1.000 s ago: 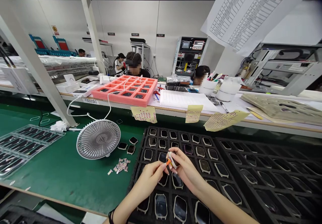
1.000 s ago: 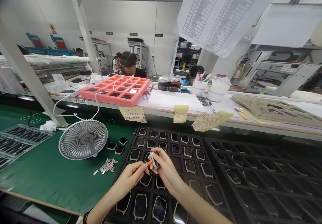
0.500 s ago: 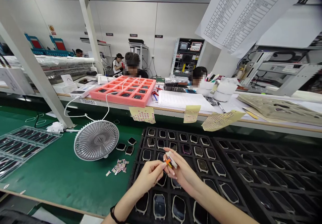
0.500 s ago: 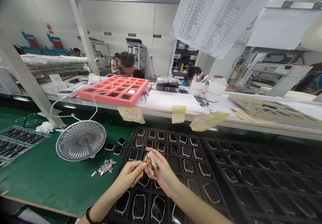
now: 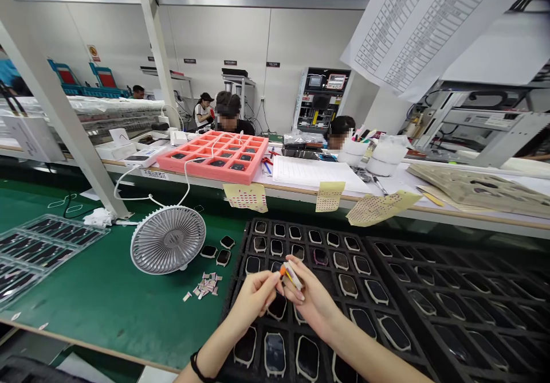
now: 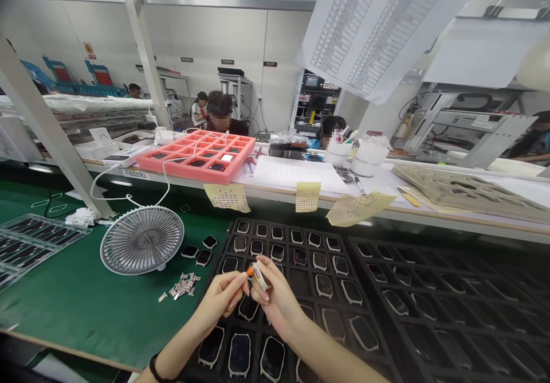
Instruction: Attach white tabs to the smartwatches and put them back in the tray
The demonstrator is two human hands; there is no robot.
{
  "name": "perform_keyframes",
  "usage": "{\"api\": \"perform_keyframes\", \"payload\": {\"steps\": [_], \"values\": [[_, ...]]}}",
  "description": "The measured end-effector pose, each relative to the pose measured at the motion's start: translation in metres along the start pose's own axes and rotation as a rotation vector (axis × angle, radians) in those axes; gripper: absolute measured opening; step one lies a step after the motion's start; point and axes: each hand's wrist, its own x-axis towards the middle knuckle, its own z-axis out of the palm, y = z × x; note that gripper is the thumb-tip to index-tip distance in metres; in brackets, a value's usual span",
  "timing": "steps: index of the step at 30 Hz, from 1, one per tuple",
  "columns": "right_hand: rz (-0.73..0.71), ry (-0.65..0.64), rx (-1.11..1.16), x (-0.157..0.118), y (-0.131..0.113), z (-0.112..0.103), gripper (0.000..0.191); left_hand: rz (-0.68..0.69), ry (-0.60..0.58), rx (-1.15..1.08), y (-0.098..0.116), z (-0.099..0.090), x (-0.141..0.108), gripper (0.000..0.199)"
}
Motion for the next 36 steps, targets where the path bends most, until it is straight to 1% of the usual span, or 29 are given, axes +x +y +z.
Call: {"api": "perform_keyframes", "payload": {"steps": [3, 6, 11, 15, 18, 19, 21, 24, 25, 27, 29, 32, 36], "values": [[-0.041, 0.009, -0.080, -0.004, -0.001, -0.001, 0.025, 0.089, 0.102, 0.110, 0.003, -0.002, 0.004, 0.050], [-0.090, 0.033, -0.196, -0.009, -0.002, -0.001, 0.025, 0.174, 0.092, 0.241, 0.004, -0.002, 0.005, 0.045], [-0.233, 0.013, -0.459, -0.012, 0.003, -0.003, 0.031, 0.171, 0.058, 0.293, 0.001, 0.003, 0.001, 0.039], [-0.323, -0.012, -0.526, -0.015, 0.008, 0.002, 0.041, 0.195, 0.124, 0.388, -0.002, 0.011, -0.004, 0.033], [-0.345, -0.007, -0.550, -0.015, 0.007, 0.006, 0.039, 0.254, 0.163, 0.425, 0.000, 0.012, -0.005, 0.029], [-0.349, 0.012, -0.560, -0.014, 0.005, 0.004, 0.038, 0.268, 0.181, 0.436, 0.002, 0.009, -0.006, 0.028], [-0.383, 0.078, -0.600, -0.010, -0.003, -0.006, 0.037, 0.295, 0.265, 0.477, 0.007, -0.004, -0.008, 0.027], [-0.509, 0.175, -0.772, -0.002, -0.020, -0.039, 0.036, 0.301, 0.411, 0.623, 0.012, -0.037, -0.015, 0.030], [-0.515, 0.178, -0.860, 0.001, -0.025, -0.052, 0.033, 0.271, 0.431, 0.689, 0.011, -0.049, -0.018, 0.031], [-0.473, 0.195, -1.006, 0.003, -0.033, -0.076, 0.030, 0.172, 0.447, 0.795, 0.006, -0.073, -0.023, 0.034], [-0.448, 0.221, -1.133, 0.003, -0.035, -0.094, 0.025, 0.090, 0.460, 0.871, -0.003, -0.091, -0.028, 0.035], [-0.447, 0.220, -1.279, 0.002, -0.032, -0.107, 0.027, 0.028, 0.478, 0.955, -0.015, -0.105, -0.034, 0.036], [-0.486, 0.204, -1.426, 0.003, -0.031, -0.112, 0.038, -0.037, 0.483, 1.066, -0.020, -0.112, -0.036, 0.033]]}}
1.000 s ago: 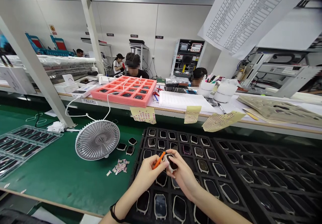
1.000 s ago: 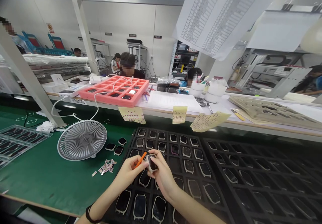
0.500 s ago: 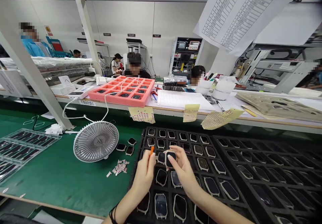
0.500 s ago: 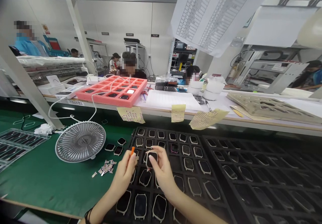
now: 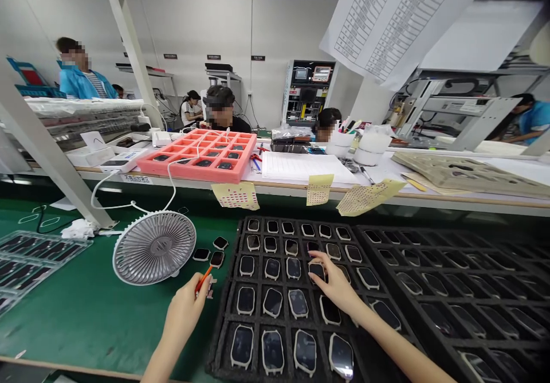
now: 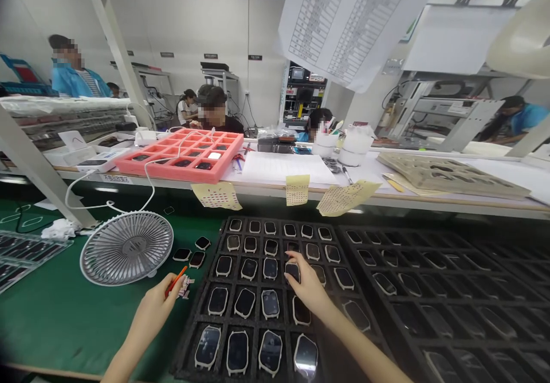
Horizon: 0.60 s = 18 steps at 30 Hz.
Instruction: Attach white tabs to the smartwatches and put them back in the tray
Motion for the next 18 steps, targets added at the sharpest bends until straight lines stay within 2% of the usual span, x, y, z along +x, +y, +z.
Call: {"api": "perform_keyframes", "payload": {"steps": [3, 5, 7, 10, 13, 18], "values": [[-0.069, 0.051, -0.216, 0.000, 0.008, -0.011, 0.040, -0.045, -0.059, 0.084, -0.005, -0.002, 0.003, 0.031], [-0.079, 0.086, -0.470, -0.001, 0.015, -0.023, 0.028, -0.079, -0.090, 0.133, -0.010, -0.002, 0.004, 0.030], [-0.028, 0.100, -0.739, -0.004, 0.023, -0.033, 0.016, -0.099, -0.108, 0.172, -0.014, -0.001, 0.005, 0.029], [0.051, 0.080, -0.950, -0.010, 0.034, -0.042, 0.023, -0.112, -0.128, 0.217, -0.018, 0.001, 0.005, 0.027], [0.038, 0.077, -0.881, -0.014, 0.041, -0.043, 0.024, -0.139, -0.121, 0.204, -0.017, 0.000, 0.005, 0.026], [0.078, 0.117, -0.550, -0.011, 0.045, -0.040, 0.018, -0.131, -0.049, 0.040, -0.010, -0.004, 0.005, 0.032]]}}
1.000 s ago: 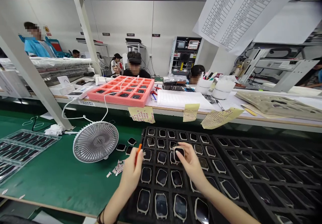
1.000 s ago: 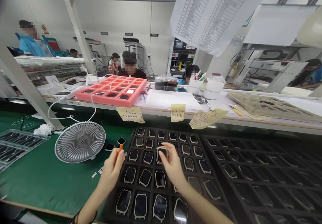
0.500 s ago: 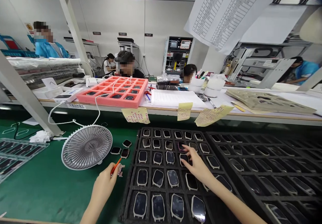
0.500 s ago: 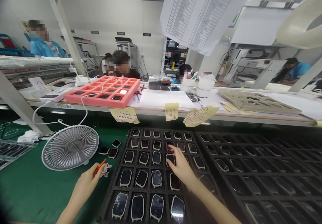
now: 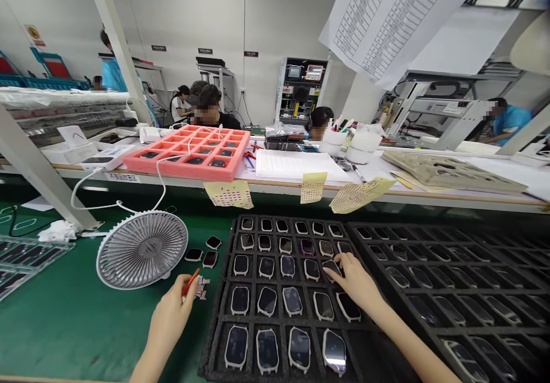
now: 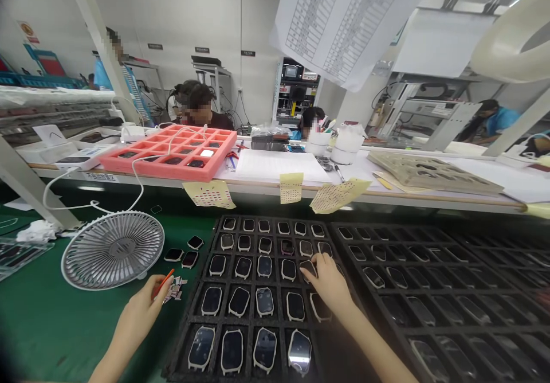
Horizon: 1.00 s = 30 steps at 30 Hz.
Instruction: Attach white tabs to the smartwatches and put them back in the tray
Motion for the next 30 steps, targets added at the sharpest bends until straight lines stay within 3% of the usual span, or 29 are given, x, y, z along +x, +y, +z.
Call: {"api": "perform_keyframes", "payload": {"steps": [4, 8, 10, 14, 18, 25, 30], "values": [[0.099, -0.053, 0.295, 0.003, -0.009, -0.005, 0.016, 0.068, 0.006, -0.135, 0.010, 0.000, -0.003, 0.035], [0.193, -0.229, 0.884, 0.003, -0.041, -0.022, 0.039, 0.199, -0.037, -0.307, 0.036, 0.004, -0.014, 0.036], [0.247, -0.334, 1.178, 0.000, -0.066, -0.031, 0.051, 0.305, -0.139, -0.392, 0.059, 0.007, -0.025, 0.036], [0.263, -0.473, 1.525, -0.007, -0.115, -0.035, 0.036, 0.430, -0.488, -0.558, 0.106, 0.015, -0.047, 0.032], [0.305, -0.552, 1.706, -0.012, -0.143, -0.027, 0.026, 0.417, -0.589, -0.695, 0.129, 0.027, -0.054, 0.035], [0.370, -0.599, 1.765, -0.018, -0.154, -0.021, 0.027, 0.371, -0.576, -0.818, 0.128, 0.039, -0.051, 0.044], [0.430, -0.557, 1.808, -0.019, -0.158, -0.022, 0.033, 0.352, -0.562, -0.858, 0.129, 0.041, -0.052, 0.043]]}}
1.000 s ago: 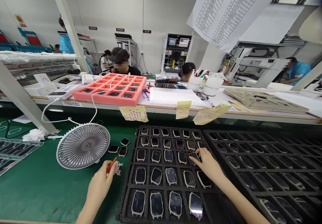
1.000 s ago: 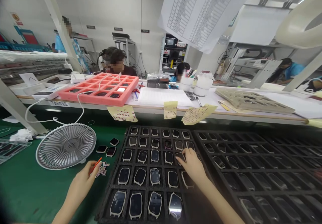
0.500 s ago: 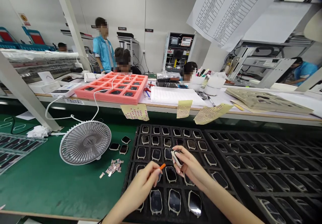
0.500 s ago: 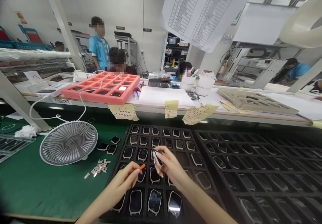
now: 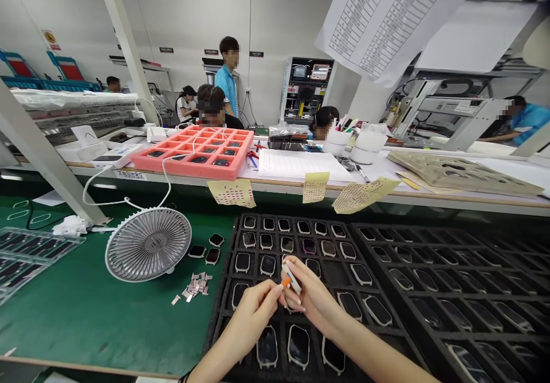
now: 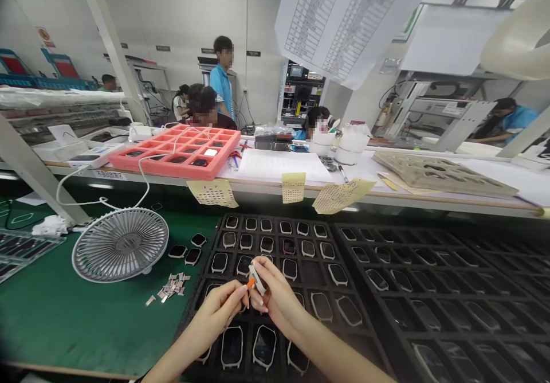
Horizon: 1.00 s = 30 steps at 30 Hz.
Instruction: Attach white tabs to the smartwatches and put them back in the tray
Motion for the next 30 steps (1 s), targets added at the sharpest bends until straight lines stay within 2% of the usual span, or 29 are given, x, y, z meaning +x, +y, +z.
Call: {"api": "perform_keyframes", "payload": {"steps": [6, 11, 14, 19, 26, 30], "values": [[-0.030, 0.012, -0.035, 0.001, -0.001, 0.000, 0.031, 0.000, -0.001, 0.015, 0.005, 0.002, 0.001, 0.045], [-0.115, 0.006, -0.148, 0.001, 0.000, 0.000, 0.029, 0.021, -0.011, 0.034, 0.008, 0.000, 0.001, 0.042], [-0.061, -0.032, -0.042, 0.000, 0.001, 0.003, 0.030, 0.014, -0.047, -0.009, 0.007, -0.001, 0.003, 0.044], [0.052, -0.067, 0.170, 0.001, 0.004, 0.007, 0.034, 0.012, -0.021, -0.073, 0.002, 0.003, 0.004, 0.049], [0.048, -0.016, 0.168, 0.001, 0.010, 0.005, 0.030, -0.026, -0.013, -0.048, 0.001, -0.003, 0.004, 0.052], [-0.006, 0.022, 0.095, -0.003, 0.014, 0.006, 0.027, 0.013, 0.079, 0.058, 0.001, -0.011, 0.007, 0.049]]}}
